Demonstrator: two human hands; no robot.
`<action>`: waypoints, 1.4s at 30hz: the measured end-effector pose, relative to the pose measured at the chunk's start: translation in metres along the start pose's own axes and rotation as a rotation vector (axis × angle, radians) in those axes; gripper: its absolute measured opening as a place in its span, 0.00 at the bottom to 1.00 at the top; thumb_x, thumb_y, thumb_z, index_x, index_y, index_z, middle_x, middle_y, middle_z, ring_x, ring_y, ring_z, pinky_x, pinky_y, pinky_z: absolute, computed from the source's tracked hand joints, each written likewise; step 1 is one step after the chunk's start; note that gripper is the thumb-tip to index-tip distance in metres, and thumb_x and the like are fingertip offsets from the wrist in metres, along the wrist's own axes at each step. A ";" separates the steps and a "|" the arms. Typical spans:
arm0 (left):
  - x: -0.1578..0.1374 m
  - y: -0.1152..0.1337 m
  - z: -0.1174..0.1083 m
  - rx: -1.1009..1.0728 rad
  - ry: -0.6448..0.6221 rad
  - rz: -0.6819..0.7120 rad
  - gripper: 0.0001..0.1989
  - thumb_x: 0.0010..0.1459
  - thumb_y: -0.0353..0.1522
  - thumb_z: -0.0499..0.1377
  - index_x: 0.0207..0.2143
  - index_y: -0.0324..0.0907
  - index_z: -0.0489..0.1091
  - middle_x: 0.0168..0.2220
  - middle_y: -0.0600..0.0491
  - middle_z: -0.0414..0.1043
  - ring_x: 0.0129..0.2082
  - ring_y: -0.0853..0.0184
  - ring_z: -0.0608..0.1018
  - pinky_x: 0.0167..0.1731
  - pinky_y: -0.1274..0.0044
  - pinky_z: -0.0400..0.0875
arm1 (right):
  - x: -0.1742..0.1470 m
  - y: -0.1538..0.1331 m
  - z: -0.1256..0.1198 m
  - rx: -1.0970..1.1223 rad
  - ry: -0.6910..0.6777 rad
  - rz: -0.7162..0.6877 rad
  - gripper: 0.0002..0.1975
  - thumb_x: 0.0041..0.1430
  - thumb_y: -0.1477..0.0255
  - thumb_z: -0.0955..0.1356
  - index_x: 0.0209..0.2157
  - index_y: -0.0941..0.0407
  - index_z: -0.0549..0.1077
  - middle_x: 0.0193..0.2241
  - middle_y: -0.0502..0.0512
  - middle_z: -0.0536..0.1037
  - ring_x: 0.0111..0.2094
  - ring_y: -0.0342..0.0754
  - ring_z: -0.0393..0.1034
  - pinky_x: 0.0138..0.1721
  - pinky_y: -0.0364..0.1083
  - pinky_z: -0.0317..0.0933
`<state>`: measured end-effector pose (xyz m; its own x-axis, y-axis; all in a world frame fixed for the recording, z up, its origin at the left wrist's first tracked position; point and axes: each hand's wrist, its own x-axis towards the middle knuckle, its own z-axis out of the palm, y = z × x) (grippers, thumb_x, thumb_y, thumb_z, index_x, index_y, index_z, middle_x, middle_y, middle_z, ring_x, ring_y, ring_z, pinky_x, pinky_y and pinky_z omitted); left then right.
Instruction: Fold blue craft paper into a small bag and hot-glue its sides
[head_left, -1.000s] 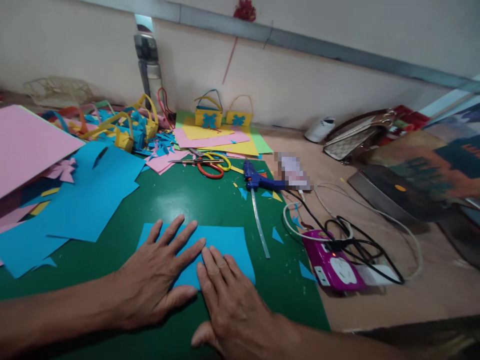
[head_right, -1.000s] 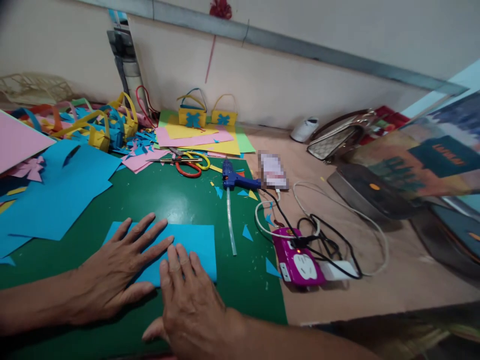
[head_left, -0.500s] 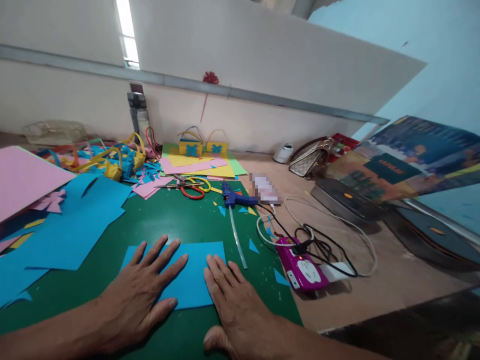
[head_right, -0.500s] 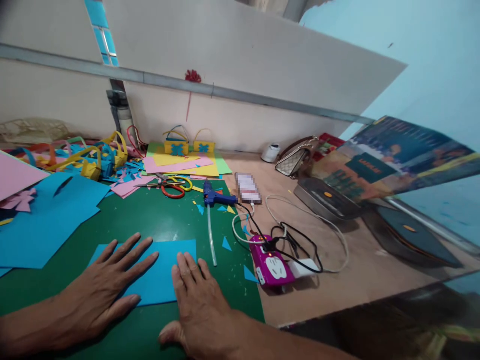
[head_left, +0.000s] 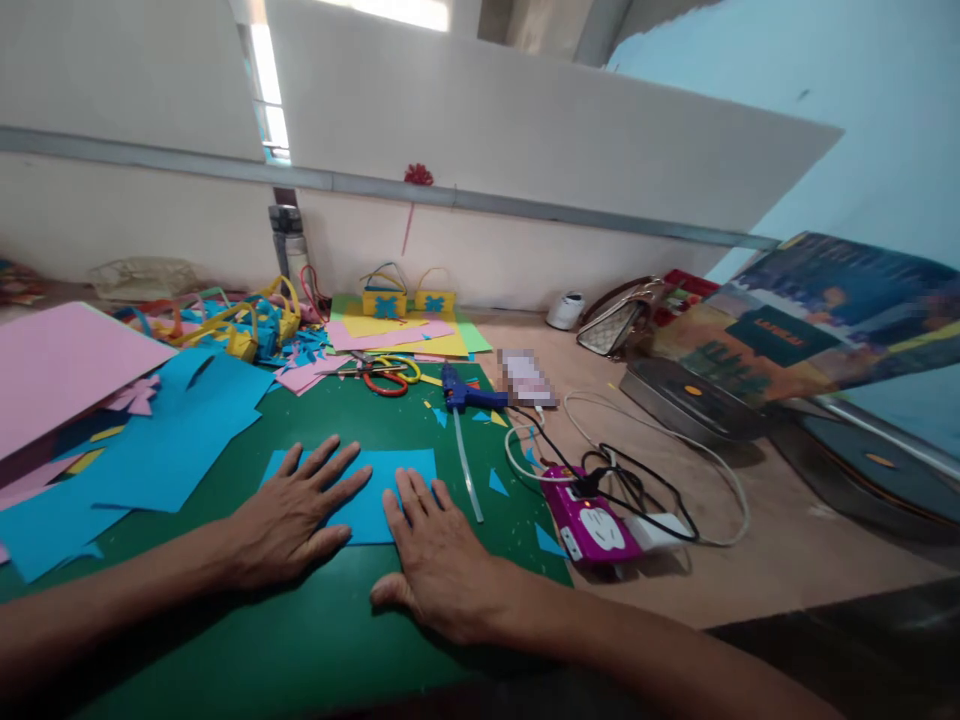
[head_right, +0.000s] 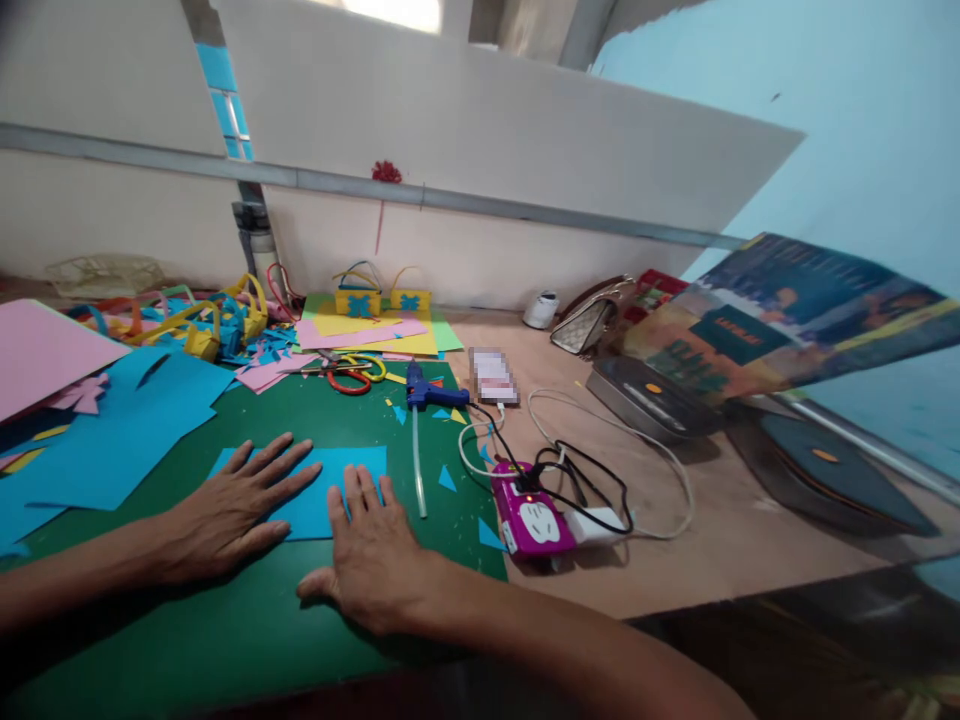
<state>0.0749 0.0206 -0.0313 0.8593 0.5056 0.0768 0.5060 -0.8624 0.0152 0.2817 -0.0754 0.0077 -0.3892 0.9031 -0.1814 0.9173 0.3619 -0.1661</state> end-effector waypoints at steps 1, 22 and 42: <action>0.000 0.002 -0.003 -0.001 -0.003 -0.007 0.29 0.63 0.47 0.45 0.64 0.50 0.46 0.66 0.47 0.41 0.64 0.45 0.48 0.54 0.47 0.48 | 0.001 0.000 0.001 0.003 -0.011 0.005 0.46 0.53 0.51 0.66 0.62 0.68 0.51 0.63 0.77 0.43 0.64 0.67 0.34 0.59 0.65 0.40; -0.009 0.018 -0.032 -0.280 -0.172 0.263 0.33 0.59 0.52 0.48 0.64 0.53 0.46 0.66 0.42 0.32 0.64 0.46 0.42 0.56 0.47 0.41 | -0.018 0.025 0.013 -0.219 0.120 -0.046 0.37 0.59 0.53 0.59 0.61 0.66 0.55 0.61 0.72 0.54 0.62 0.64 0.45 0.56 0.67 0.45; -0.011 0.017 -0.028 -0.311 -0.136 0.281 0.37 0.56 0.55 0.50 0.64 0.52 0.47 0.66 0.41 0.31 0.64 0.43 0.43 0.56 0.46 0.42 | -0.028 0.009 0.014 -0.355 0.329 -0.236 0.35 0.60 0.50 0.56 0.54 0.66 0.65 0.54 0.72 0.67 0.56 0.61 0.57 0.56 0.66 0.40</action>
<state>0.0715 -0.0002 -0.0045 0.9728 0.2316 -0.0107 0.2231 -0.9229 0.3139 0.3000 -0.1008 -0.0022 -0.5938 0.7917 0.1439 0.8022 0.5686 0.1823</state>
